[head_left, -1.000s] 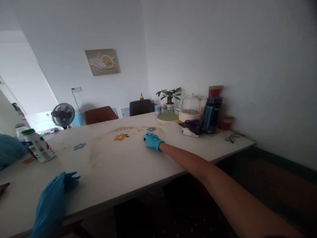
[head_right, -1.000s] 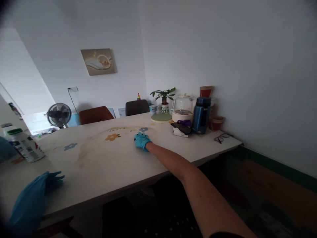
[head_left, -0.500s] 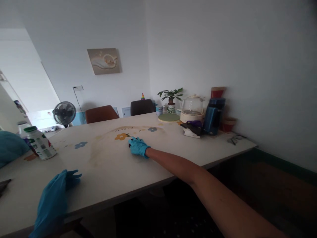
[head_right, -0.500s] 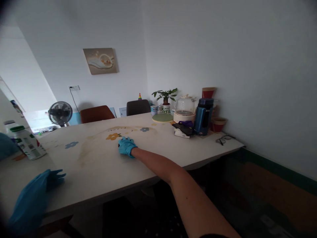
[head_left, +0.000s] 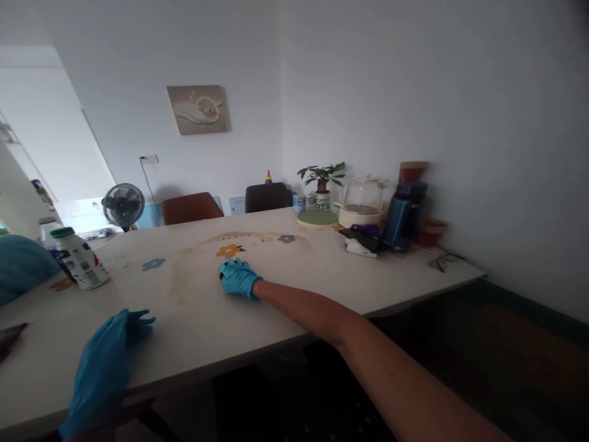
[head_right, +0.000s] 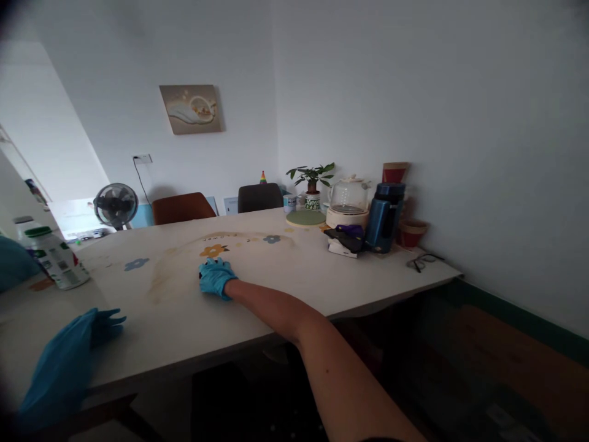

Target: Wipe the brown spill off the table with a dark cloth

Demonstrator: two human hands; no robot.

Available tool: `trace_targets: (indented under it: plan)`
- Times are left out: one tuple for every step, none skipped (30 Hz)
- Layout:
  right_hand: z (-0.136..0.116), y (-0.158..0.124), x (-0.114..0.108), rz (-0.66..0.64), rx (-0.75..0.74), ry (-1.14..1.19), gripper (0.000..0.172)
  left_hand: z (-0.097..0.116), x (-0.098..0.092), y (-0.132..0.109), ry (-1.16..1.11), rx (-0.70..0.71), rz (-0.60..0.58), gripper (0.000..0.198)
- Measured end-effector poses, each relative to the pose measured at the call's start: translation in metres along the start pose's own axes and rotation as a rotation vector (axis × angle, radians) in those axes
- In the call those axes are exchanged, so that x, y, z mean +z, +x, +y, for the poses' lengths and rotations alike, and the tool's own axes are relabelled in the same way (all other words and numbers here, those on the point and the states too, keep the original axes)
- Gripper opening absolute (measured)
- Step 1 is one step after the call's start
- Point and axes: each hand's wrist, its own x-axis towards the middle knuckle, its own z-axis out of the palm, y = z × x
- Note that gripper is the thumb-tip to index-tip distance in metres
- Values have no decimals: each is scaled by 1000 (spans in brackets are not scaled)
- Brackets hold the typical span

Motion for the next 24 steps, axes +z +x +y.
trace_targets:
  plan:
    - [-2,1,1,1,-7,-3,47,1,0,0,-15,-28,3,77]
    - [-4,2,1,2,-15,-5,47,2,1,-1,-16,-49,4,74]
    - [-5,2,2,5,-21,-8,46,3,1,-1,-12,-62,5,71]
    - [-6,3,3,7,-28,-11,45,4,1,-1,-7,-65,3,69]
    - [-7,4,3,9,-34,-15,44,5,1,-1,-5,-65,5,69]
    - [-8,5,4,10,-40,-18,44,6,1,-2,-9,-71,4,71]
    - [-9,6,4,12,-46,-20,43,6,2,-2,-16,-76,5,73]
    - [-9,6,5,13,-51,-23,43,7,2,-3,-24,-81,12,76]
    - [-9,7,6,14,-55,-25,42,8,3,-3,-28,-89,23,78]
    - [-9,8,6,14,-57,-27,42,9,3,-3,-28,-98,22,79]
    - [-9,8,7,14,-59,-28,41,9,3,-3,-28,-103,28,80]
    - [-9,8,8,14,-60,-30,41,9,4,-3,-33,-106,29,81]
    - [-9,9,8,14,-61,-30,40,9,3,-3,-41,-113,21,82]
    - [-8,9,9,14,-63,-29,39,8,3,-2,-51,-117,14,84]
    - [-8,9,9,16,-66,-28,38,7,2,-2,-59,-118,11,87]
    - [-7,8,10,18,-69,-26,38,6,2,-1,-62,-117,8,89]
    - [-6,8,11,21,-73,-23,38,4,1,0,-64,-114,5,90]
    - [-5,8,11,25,-77,-20,38,3,0,0,-61,-112,-5,91]
    - [-4,8,12,29,-81,-17,38,2,-1,1,-56,-111,-8,90]
    - [-3,8,12,32,-83,-14,39,1,-2,1,-53,-112,-8,89]
    - [-2,8,12,34,-85,-11,39,1,-2,0,-52,-115,-10,87]
    - [-1,8,12,35,-87,-7,39,1,-3,0,-52,-110,-9,87]
    - [0,8,13,34,-90,-3,39,1,-3,-1,-53,-106,-5,87]
    - [1,9,13,33,-92,0,39,2,-3,-2,-54,-102,2,88]
